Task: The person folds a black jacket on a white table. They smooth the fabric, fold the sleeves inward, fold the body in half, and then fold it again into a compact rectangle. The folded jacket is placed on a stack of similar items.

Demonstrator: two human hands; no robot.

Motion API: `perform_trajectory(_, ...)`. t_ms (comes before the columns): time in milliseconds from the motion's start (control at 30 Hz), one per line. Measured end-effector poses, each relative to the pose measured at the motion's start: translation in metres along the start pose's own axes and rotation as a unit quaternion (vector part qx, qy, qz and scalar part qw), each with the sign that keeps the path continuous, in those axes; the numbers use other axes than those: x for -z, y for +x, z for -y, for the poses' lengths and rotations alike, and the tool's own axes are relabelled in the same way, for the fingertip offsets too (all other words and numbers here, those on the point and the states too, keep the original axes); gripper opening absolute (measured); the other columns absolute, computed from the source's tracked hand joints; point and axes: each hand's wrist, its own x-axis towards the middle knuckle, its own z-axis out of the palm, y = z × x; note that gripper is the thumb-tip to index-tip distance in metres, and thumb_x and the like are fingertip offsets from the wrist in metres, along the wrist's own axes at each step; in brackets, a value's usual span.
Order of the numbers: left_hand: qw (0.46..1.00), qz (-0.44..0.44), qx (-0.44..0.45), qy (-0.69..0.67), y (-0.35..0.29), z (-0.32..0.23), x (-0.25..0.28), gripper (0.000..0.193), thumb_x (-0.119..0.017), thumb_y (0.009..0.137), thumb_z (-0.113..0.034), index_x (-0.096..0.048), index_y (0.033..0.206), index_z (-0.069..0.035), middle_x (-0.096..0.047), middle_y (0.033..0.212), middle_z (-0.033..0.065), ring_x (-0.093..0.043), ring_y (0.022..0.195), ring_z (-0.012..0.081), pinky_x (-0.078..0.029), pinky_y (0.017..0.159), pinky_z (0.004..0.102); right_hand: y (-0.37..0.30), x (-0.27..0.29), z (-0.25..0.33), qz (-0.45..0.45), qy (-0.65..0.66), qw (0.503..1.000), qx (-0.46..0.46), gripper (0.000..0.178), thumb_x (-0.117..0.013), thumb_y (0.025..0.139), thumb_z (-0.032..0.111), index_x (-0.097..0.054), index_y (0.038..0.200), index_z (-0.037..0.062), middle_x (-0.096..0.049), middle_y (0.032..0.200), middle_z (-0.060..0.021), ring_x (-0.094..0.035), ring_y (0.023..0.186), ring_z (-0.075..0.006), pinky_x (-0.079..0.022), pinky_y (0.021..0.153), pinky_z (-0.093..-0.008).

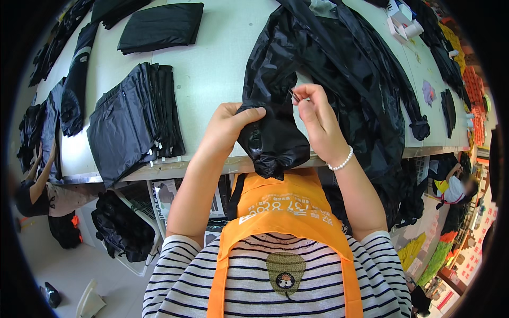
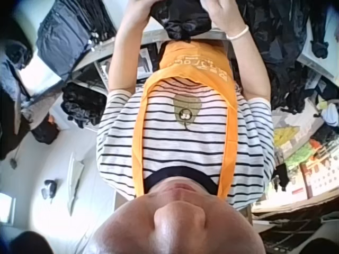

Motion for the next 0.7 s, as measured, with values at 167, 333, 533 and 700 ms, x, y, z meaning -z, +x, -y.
perform_trajectory(167,1.000,-0.004,-0.015,-0.018,0.003,-0.002,-0.001,0.025,-0.068,0.080,-0.017,-0.068,0.086,0.007,-0.068,0.077,0.0081,-0.062,0.066,0.0123,-0.049,0.062,0.0228,-0.006,0.005,0.006,0.040,-0.148,0.987,0.043,0.021,-0.063,0.089,0.018,-0.054,0.102,0.0035,-0.054,0.091,-0.0069,-0.056,0.078,-0.0158,-0.048,0.070,-0.0259)
perform_trajectory(333,1.000,0.006,-0.017,-0.009,0.004,-0.002,-0.002,0.024,-0.068,0.080,-0.017,-0.068,0.087,0.006,-0.068,0.078,0.0080,-0.062,0.067,0.0117,-0.049,0.062,0.0224,-0.002,-0.001,0.014,0.019,-0.130,0.988,0.076,0.025,-0.070,0.083,0.015,-0.057,0.100,0.0036,-0.057,0.089,-0.0054,-0.058,0.076,-0.0146,-0.048,0.067,-0.0245)
perform_trajectory(533,0.998,0.029,-0.022,0.046,0.000,-0.002,-0.012,0.017,-0.063,0.084,-0.013,-0.067,0.089,0.003,-0.067,0.080,0.0041,-0.061,0.067,0.0090,-0.048,0.064,0.0214,0.005,-0.001,0.013,0.024,-0.107,0.992,0.063,0.017,-0.072,0.077,0.004,-0.062,0.090,0.0003,-0.057,0.081,-0.0042,-0.054,0.064,-0.0106,-0.043,0.058,-0.0229)
perform_trajectory(700,0.971,0.003,-0.085,0.221,-0.002,0.000,-0.014,0.012,-0.064,0.082,-0.009,-0.066,0.088,0.000,-0.066,0.081,0.0028,-0.061,0.076,0.0109,-0.048,0.071,0.0235,0.007,0.000,0.011,0.034,-0.169,0.981,0.087,0.010,-0.067,0.081,0.003,-0.060,0.088,-0.0005,-0.057,0.080,-0.0076,-0.056,0.060,-0.0160,-0.044,0.056,-0.0256)
